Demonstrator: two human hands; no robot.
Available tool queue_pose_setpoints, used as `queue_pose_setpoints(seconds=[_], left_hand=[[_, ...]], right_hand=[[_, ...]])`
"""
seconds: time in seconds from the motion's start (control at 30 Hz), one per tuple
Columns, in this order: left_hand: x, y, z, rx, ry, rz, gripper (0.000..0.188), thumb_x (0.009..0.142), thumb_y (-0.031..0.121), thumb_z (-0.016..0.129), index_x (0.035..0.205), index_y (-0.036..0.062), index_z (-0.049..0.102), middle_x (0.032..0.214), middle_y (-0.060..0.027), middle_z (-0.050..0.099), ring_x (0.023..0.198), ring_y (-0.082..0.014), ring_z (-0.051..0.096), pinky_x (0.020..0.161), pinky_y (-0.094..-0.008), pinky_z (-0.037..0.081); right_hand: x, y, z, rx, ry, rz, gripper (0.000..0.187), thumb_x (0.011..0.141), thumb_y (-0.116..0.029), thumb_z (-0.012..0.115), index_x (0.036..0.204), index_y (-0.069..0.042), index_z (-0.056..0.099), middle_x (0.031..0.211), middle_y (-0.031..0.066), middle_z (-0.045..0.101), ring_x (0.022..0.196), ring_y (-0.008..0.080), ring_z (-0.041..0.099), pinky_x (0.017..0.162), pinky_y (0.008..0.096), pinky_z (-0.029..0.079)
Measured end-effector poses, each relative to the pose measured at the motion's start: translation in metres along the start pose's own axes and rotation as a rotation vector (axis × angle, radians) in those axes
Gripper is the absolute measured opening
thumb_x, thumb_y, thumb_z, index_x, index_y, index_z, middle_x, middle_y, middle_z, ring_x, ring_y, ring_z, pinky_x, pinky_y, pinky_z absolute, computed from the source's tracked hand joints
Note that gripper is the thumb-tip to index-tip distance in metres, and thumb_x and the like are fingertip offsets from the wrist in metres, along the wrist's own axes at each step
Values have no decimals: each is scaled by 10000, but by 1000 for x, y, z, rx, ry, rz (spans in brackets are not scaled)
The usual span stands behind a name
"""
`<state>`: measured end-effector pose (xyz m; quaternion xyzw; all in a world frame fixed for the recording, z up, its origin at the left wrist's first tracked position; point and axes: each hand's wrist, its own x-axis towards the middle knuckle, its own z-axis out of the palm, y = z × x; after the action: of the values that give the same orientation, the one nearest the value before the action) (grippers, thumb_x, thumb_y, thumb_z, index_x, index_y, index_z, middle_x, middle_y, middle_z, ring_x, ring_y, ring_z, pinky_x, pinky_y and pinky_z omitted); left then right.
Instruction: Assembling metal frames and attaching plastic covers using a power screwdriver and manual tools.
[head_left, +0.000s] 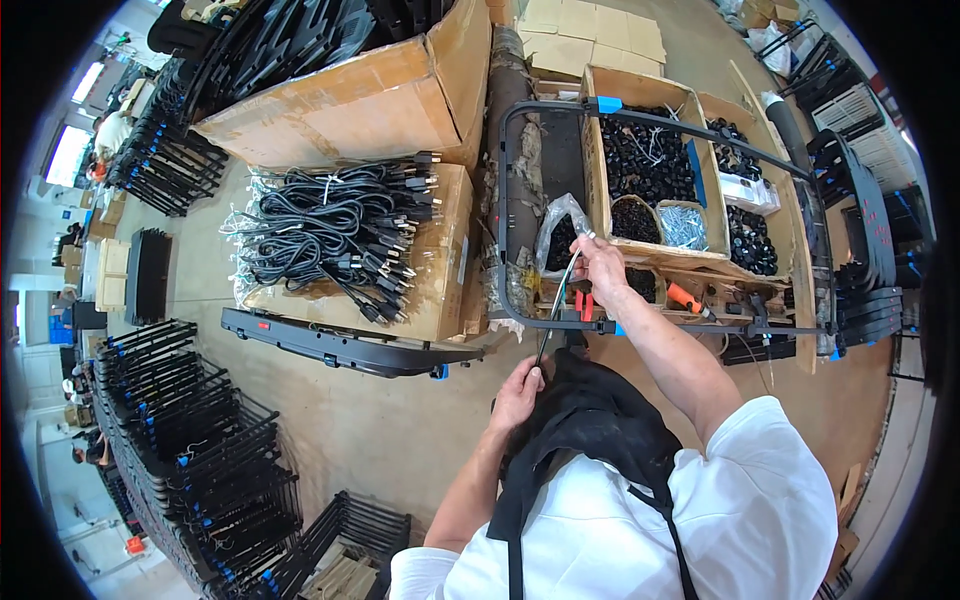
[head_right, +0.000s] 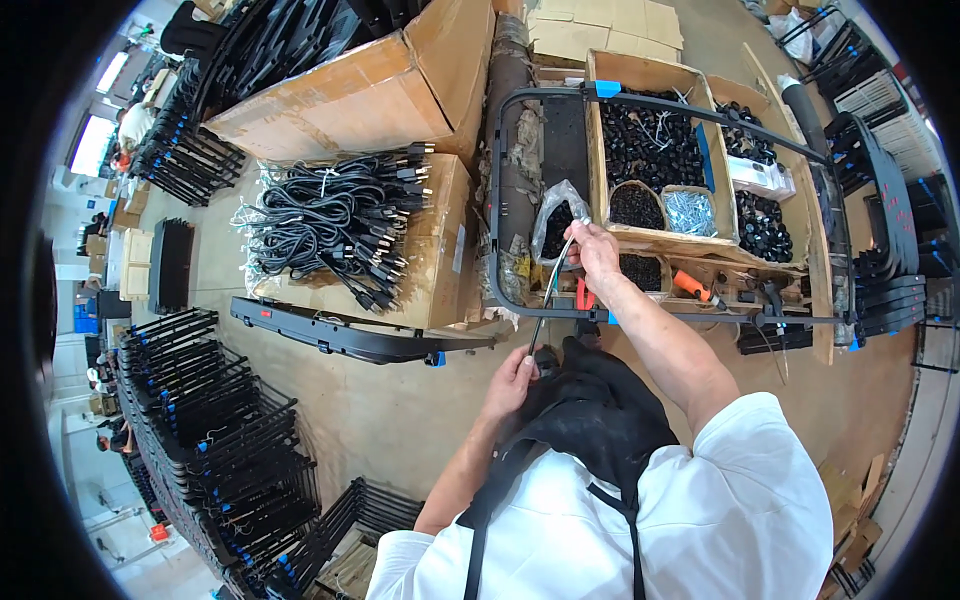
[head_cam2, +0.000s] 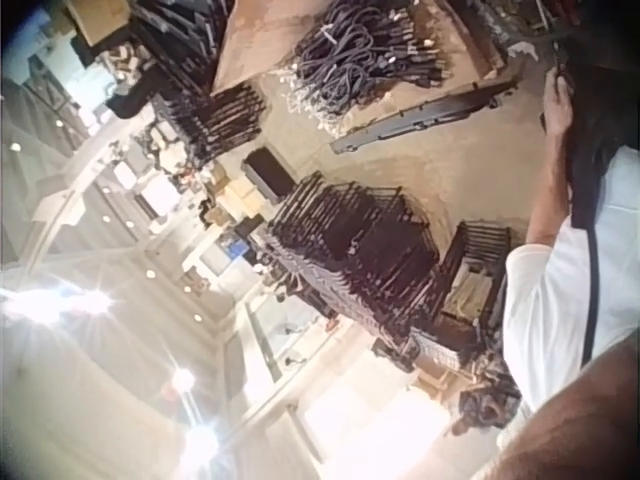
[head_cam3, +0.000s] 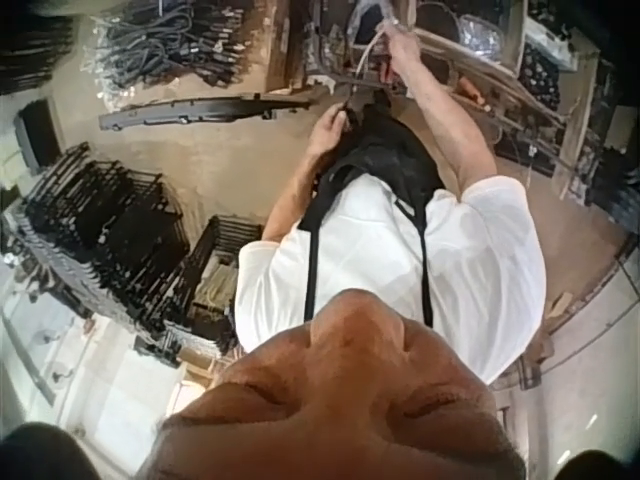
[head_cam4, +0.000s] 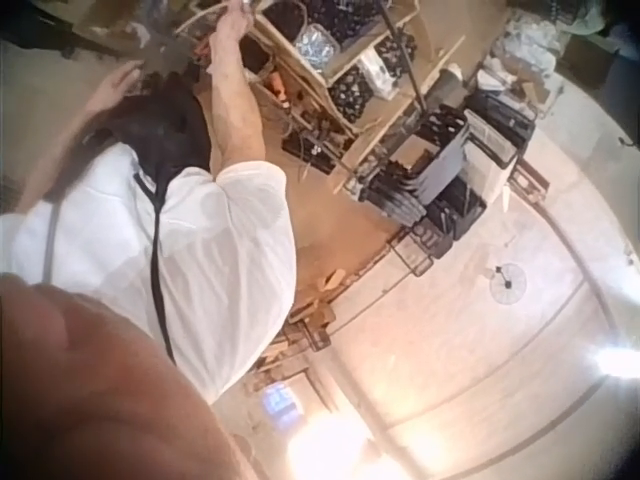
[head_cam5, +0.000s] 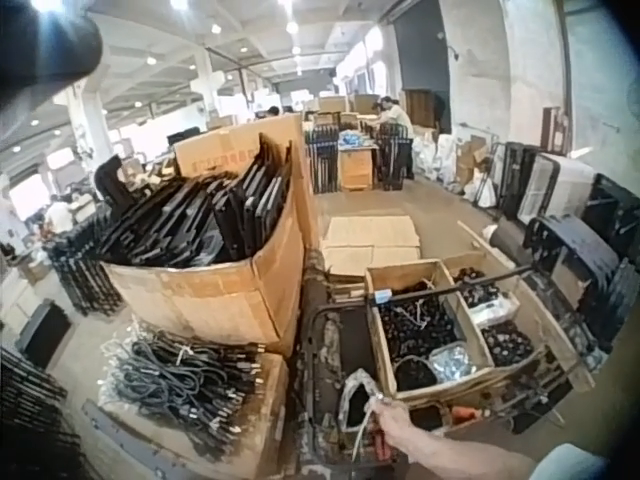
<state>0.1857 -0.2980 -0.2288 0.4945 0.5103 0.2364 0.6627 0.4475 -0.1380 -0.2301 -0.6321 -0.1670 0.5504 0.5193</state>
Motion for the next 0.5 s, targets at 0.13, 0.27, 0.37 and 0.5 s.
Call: queue_pose_setpoints(seconds=[0.13,0.27,0.37,0.5], left_hand=[[18,7,10,-39,89,-28,251,1119,212,513,1218,24,646,843,8,600,769,-74,559,714,-257,502],[32,15,31,-97,169,1,249,1126,227,523,1193,20,643,831,16,592,734,-72,529,700,-246,474],[43,23,45,-190,264,-20,244,1115,226,539,1169,21,661,875,1,638,774,-77,577,732,-246,503],[48,16,52,-316,345,-42,217,1101,214,570,1134,18,656,904,-7,652,802,-90,596,757,-248,509]], right_hand=[[9,-25,19,76,-68,-85,300,1087,-359,594,1032,-83,697,906,-7,683,690,68,609,611,235,529],[14,-54,26,-296,-396,69,386,972,-410,738,1074,-37,735,880,18,702,650,105,623,564,227,527],[20,-29,21,-600,-646,168,365,974,-407,727,924,-46,740,727,1,663,545,93,566,511,262,466],[11,-16,37,-520,-743,53,318,981,-309,700,801,-48,667,703,6,639,543,79,555,487,271,422]])
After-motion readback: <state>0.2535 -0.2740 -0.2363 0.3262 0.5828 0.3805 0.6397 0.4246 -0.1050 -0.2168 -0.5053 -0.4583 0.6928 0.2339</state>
